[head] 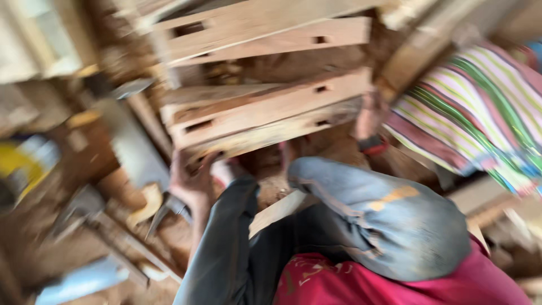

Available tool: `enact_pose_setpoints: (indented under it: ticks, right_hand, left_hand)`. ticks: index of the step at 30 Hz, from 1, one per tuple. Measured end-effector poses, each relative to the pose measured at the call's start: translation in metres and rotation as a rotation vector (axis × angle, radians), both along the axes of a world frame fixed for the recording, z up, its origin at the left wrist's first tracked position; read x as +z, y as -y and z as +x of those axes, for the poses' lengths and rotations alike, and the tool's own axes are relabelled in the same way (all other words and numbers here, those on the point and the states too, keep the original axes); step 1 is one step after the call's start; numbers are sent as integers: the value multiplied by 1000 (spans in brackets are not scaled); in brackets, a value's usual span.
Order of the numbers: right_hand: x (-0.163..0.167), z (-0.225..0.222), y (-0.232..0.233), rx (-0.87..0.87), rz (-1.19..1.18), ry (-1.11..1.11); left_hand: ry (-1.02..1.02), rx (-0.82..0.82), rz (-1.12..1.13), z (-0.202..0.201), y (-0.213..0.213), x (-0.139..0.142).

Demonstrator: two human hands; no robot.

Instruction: The person sits on the ground and repeatedly picks up wooden planks from a pile, then places them onto a growing stack. The person handles the planks by hand, aligning them as they are added to the pile.

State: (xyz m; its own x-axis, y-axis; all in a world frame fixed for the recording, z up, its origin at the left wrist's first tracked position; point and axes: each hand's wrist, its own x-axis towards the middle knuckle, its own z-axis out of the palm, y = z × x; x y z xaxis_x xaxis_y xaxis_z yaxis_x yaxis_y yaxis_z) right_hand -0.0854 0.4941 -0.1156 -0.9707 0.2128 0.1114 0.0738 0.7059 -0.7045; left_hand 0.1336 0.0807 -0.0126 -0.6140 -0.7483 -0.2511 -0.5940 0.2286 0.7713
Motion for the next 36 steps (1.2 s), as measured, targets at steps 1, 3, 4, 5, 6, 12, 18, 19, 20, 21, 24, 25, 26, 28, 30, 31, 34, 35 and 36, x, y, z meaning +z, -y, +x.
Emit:
enact_pose_setpoints:
  ticks: [1, 3, 4, 5, 6, 12, 18, 19, 20, 21, 24, 25, 26, 28, 30, 31, 34, 35, 36]
  right_hand:
    - [3, 1, 1, -47, 12, 98]
    - [7, 5, 3, -82, -253, 128]
    - [8, 7, 2, -68, -222, 119]
    - [8, 9, 4, -49, -200, 111]
    - [9, 10, 4, -22, -186, 106]
    - [0, 4, 1, 89, -352, 86]
    - [8, -3, 2, 91, -243, 150]
    - [10, -4, 3, 77, -235, 145]
    - [12, -3, 5, 62, -220, 146]
    - [12, -3, 6, 51, -209, 148]
    - [6, -3, 7, -50, -399, 171]
    - [3, -3, 6, -40, -398, 177]
    - [0, -3, 6, -30, -398, 184]
    - [0, -4, 8, -74, -387, 166]
    - [7, -7, 9, -171, -380, 109]
    - [17, -10, 13, -115, -400, 147]
    - [69, -21, 40, 100, -433, 237]
    - [89, -27, 54, 198, -435, 244]
    - [111, -33, 69, 292, -436, 254]
  left_hand:
    - [-10, -59, -61, 1, 2, -2]
    - [-96, -140, -200, 0, 6, -6]
    - [-135, -172, -282, -1, 8, -6]
    - [-119, -186, -272, -3, 10, -5]
    - [-99, -192, -271, -5, 11, -2]
    - [-65, -718, -440, -30, 15, 32]
    - [211, -1212, -866, -85, 8, 1]
    - [206, -1249, -849, -88, 10, -4]
    - [179, -1273, -775, -90, 10, -8]
    - [156, -1291, -703, -90, 11, -10]
    - [108, -1302, -763, -89, 14, -8]
    - [103, -1294, -823, -89, 14, -7]
    - [129, -1320, -834, -89, 14, -4]
    - [171, -1373, -851, -92, 15, 0]
    - [176, -1405, -795, -95, 16, 6]
    - [176, -1420, -767, -95, 17, 10]
    - [253, -1363, -548, -84, 24, 29]
    - [257, -1296, -496, -76, 28, 38]
    - [261, -1232, -442, -61, 34, 48]
